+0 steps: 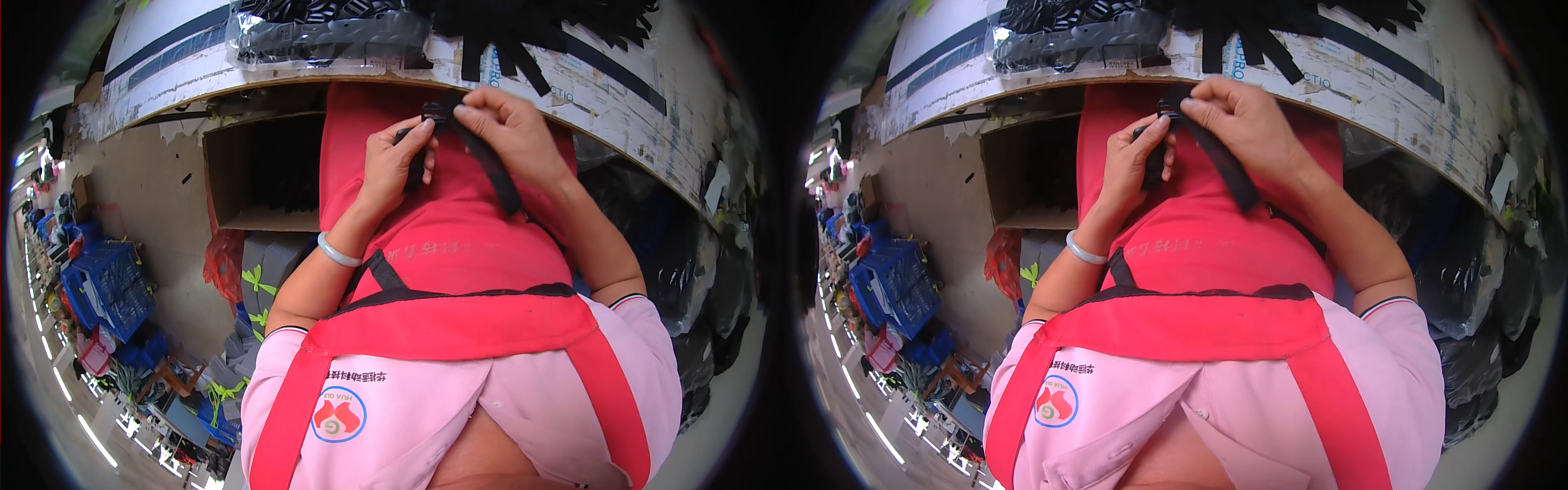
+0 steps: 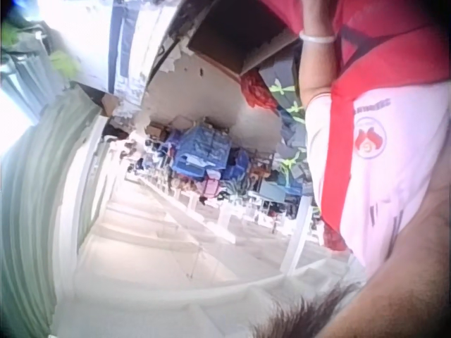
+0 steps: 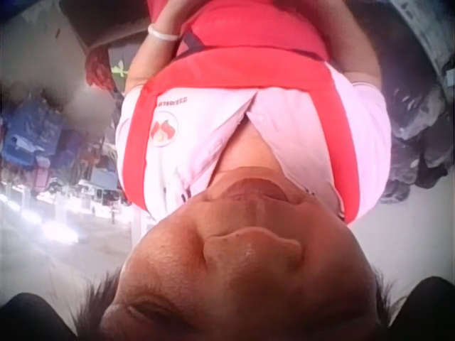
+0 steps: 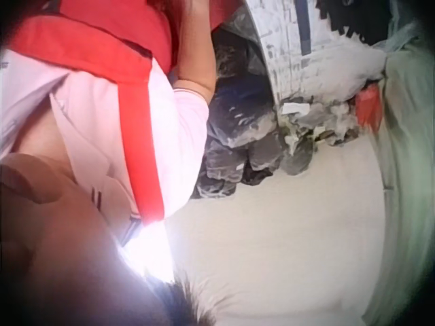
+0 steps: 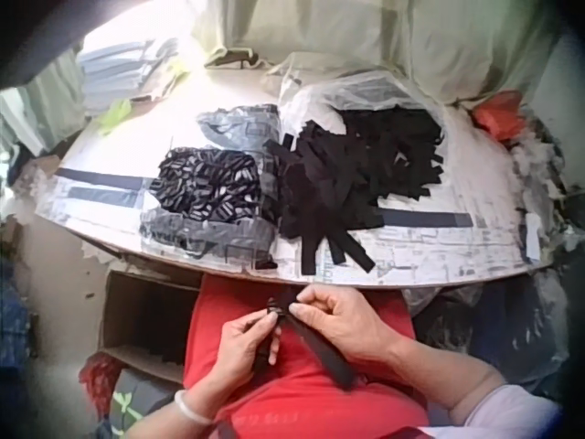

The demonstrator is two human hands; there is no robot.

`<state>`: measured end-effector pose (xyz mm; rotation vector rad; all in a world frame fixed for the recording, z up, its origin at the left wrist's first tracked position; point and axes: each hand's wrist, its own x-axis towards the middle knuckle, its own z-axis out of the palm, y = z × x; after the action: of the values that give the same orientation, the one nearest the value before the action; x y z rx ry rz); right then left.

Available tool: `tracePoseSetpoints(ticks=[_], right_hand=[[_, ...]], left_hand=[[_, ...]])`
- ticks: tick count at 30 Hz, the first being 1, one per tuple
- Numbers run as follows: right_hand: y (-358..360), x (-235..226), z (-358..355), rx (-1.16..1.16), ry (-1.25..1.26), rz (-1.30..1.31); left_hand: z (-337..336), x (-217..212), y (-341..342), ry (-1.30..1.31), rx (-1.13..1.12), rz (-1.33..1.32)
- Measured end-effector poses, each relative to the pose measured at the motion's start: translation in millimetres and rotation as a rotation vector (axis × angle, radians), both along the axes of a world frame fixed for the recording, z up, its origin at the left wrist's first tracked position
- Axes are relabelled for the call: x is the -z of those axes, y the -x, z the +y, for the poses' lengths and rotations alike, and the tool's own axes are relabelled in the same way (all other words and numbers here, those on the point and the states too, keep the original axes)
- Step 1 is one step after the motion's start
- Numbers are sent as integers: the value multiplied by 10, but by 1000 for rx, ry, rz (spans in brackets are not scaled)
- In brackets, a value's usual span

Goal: The person is assembling plastic buckles onto black nylon webbing straps at a manufacturing workbench.

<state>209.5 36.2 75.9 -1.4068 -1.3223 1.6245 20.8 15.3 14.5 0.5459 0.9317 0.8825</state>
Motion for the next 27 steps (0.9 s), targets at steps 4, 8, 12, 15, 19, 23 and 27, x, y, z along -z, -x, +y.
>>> tracePoseSetpoints(ticks=[4, 8, 12, 15, 19, 23, 27], right_hand=[[34, 179, -87, 31, 304, 229], [80, 209, -78, 42, 373, 281], [103, 252, -87, 97, 415, 405], [164, 278, -89, 151, 424, 545], [167, 316, -49, 190, 411, 666], [162, 319, -67, 188, 330, 513], [141, 287, -126, 120, 387, 420]], left_hand=[[6, -40, -31, -87, -13, 50], [-19, -28, -7, -137, -28, 110], [-27, 19, -42, -402, -75, 325], [18, 103, -35, -627, -117, 498], [63, 127, -38, -903, -136, 668], [69, 154, -3, -1005, -140, 725], [-2, 46, -18, -400, -115, 313]])
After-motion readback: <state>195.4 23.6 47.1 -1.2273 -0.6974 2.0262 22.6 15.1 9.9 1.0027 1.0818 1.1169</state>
